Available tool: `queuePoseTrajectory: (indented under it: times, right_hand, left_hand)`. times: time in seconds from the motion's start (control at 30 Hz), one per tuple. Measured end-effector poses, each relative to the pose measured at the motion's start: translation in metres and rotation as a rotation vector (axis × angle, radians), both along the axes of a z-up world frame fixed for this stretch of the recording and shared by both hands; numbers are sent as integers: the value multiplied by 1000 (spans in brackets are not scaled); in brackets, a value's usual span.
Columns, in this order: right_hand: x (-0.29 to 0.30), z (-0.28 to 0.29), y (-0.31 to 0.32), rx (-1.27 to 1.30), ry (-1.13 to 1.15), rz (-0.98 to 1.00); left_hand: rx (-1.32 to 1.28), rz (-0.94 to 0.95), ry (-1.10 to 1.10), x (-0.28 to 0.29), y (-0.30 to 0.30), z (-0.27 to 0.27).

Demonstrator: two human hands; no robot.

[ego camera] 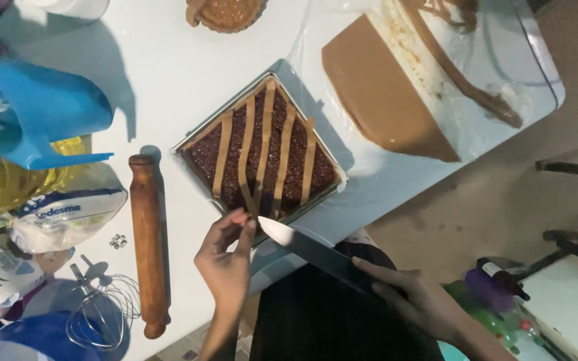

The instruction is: Cutting and placing strips of dough in a lattice pattern on top of a filled tart.

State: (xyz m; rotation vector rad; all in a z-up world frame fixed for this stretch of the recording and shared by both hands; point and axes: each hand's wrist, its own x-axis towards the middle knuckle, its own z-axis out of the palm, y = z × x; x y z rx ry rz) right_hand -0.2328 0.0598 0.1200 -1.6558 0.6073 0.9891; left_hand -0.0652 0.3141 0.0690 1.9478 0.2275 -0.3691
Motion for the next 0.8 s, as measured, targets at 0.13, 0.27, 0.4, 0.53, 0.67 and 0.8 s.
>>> queuePoseTrajectory:
  times: [0.13, 0.27, 0.4, 0.53, 0.67, 0.8]
  right_hand:
    - [16, -4, -2, 32, 37, 60]
    - [25, -12, 2, 146, -171, 66]
    - [37, -10, 8, 192, -130, 77]
    - [16, -38, 16, 224, -283, 40]
    - [26, -30, 14, 400, -48, -115]
    - [28, -32, 11, 588, 316, -254]
  left_hand:
    - [60, 10, -7, 5, 5, 5]
    - [52, 79, -18, 8, 19, 3]
    - [46, 125, -45, 13, 26, 1]
    - [86, 131, -50, 12, 32, -7]
    - [156, 31, -100, 12, 24, 8]
    - [478, -324, -324, 17, 14, 27]
